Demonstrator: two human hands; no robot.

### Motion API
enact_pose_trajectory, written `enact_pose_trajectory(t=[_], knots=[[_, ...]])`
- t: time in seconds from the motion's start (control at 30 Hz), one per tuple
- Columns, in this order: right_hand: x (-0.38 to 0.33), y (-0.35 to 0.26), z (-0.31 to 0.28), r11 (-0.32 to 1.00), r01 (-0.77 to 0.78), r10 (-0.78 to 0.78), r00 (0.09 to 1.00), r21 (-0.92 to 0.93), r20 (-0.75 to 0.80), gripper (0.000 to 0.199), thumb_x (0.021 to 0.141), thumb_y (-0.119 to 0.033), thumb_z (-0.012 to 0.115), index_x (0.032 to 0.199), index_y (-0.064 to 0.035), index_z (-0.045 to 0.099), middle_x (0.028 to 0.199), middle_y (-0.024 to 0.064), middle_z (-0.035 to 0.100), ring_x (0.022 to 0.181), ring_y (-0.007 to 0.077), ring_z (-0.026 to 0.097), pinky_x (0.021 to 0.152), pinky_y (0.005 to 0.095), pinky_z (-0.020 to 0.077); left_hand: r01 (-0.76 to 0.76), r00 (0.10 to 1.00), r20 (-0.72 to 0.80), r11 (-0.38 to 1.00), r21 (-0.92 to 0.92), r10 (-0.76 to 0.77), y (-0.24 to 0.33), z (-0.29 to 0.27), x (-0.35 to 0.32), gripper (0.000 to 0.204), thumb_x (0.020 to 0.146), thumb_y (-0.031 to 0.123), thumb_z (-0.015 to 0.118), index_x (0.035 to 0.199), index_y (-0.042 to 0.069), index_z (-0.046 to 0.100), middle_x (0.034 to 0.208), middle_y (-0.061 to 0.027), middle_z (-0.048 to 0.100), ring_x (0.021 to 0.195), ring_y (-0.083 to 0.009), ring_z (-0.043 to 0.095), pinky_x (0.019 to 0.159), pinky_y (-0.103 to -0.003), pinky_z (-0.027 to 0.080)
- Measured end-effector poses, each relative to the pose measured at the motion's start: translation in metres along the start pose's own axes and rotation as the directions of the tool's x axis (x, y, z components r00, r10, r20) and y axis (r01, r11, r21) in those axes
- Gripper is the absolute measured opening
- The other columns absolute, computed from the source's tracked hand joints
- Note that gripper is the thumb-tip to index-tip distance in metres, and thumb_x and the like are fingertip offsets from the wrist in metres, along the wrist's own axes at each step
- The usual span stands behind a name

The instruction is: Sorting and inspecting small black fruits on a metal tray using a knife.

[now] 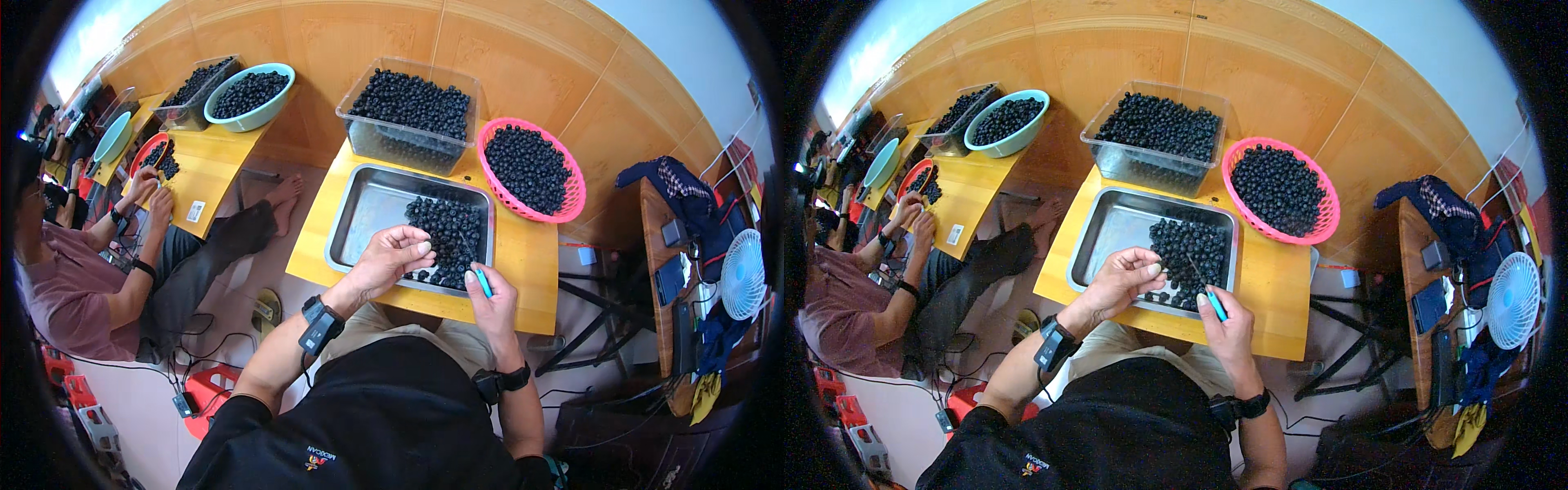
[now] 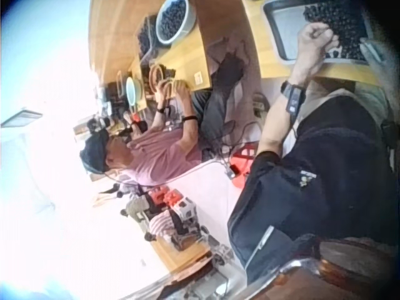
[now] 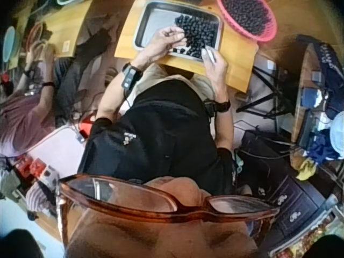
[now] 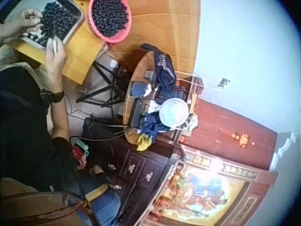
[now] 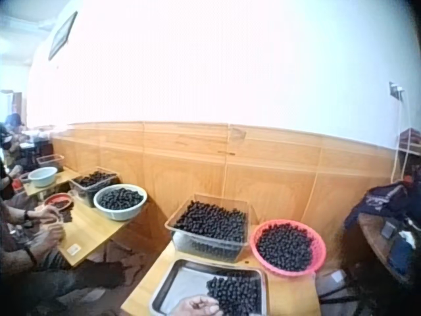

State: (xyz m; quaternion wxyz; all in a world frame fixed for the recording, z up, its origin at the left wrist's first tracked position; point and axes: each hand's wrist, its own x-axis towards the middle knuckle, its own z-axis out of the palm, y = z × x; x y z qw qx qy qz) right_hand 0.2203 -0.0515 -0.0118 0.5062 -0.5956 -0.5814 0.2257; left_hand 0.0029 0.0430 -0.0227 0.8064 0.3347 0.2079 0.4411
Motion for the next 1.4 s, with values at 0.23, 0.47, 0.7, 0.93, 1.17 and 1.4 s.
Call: enact_pose_trajectory(t=[0.23, 0.47, 0.7, 0.93, 1.17, 1.4], knots=[[0.000, -0.022, 0.001, 1.000, 0.021, -0.022, 0.996, 0.015, 0.086, 0.039, 0.096, -0.031, 0.072, 0.113, 0.0037, 0.070, 0.086, 0.0135, 0.072, 0.076, 0.0145, 0.066, 0.069, 0.0307, 0.0526, 0.058, 0.997, -0.040, 0.994, -0.097, -0.062, 0.001, 0.005, -0.013, 0.017, 0.098, 0.004, 0.065, 0.115, 0.002, 0.068, 0.101, -0.0069, 0.072, 0.092, -0.0177, 0.073, 0.087, -0.031, 0.063], [-0.003, -0.030, 0.006, 0.989, 0.145, -0.144, 0.979, 0.002, 0.143, 0.040, 0.098, -0.034, 0.067, 0.114, 0.0025, 0.070, 0.090, 0.0193, 0.072, 0.078, 0.0295, 0.071, 0.069, 0.0376, 0.0535, 0.035, 0.999, 0.002, 0.991, -0.131, -0.035, -0.007, 0.006, -0.021, 0.015, 0.098, 0.005, 0.065, 0.113, 0.002, 0.066, 0.102, -0.0074, 0.070, 0.093, -0.0166, 0.072, 0.088, -0.030, 0.063], [-0.007, -0.034, 0.007, 0.969, 0.241, -0.228, 0.958, -0.061, 0.172, 0.039, 0.097, -0.032, 0.069, 0.114, 0.0031, 0.070, 0.092, 0.0206, 0.072, 0.079, 0.0329, 0.072, 0.069, 0.0389, 0.0543, 0.005, 0.999, 0.050, 0.994, -0.111, 0.001, -0.010, 0.010, -0.030, 0.012, 0.098, 0.009, 0.067, 0.107, 0.003, 0.063, 0.102, -0.0076, 0.069, 0.093, -0.0161, 0.071, 0.088, -0.028, 0.062], [-0.013, -0.039, 0.005, 0.972, 0.223, -0.209, 0.963, -0.070, 0.169, 0.038, 0.095, -0.030, 0.072, 0.111, 0.0040, 0.072, 0.087, 0.0186, 0.072, 0.074, 0.0285, 0.072, 0.065, 0.0365, 0.0542, 0.002, 0.998, 0.070, 0.993, -0.117, 0.006, -0.011, 0.010, -0.037, 0.013, 0.098, 0.008, 0.067, 0.109, 0.002, 0.063, 0.104, -0.0085, 0.069, 0.094, -0.0165, 0.071, 0.087, -0.028, 0.062], [-0.017, -0.040, 0.004, 0.971, 0.229, -0.212, 0.958, -0.071, 0.195, 0.037, 0.094, -0.029, 0.072, 0.111, 0.0043, 0.072, 0.083, 0.0170, 0.070, 0.071, 0.0265, 0.070, 0.063, 0.0355, 0.0531, -0.003, 0.999, 0.054, 0.995, -0.095, 0.008, -0.014, 0.007, -0.042, 0.016, 0.097, 0.006, 0.068, 0.111, 0.000, 0.063, 0.104, -0.0086, 0.070, 0.094, -0.0168, 0.072, 0.086, -0.029, 0.063], [-0.017, -0.036, 0.004, 0.975, 0.216, -0.198, 0.952, -0.057, 0.235, 0.037, 0.094, -0.027, 0.073, 0.114, 0.0035, 0.072, 0.082, 0.0169, 0.070, 0.070, 0.0265, 0.070, 0.063, 0.0360, 0.0528, -0.042, 0.996, 0.069, 0.995, -0.086, 0.048, -0.021, -0.001, -0.045, 0.016, 0.097, 0.005, 0.067, 0.111, 0.001, 0.063, 0.106, -0.0090, 0.070, 0.095, -0.0183, 0.072, 0.085, -0.030, 0.063]])
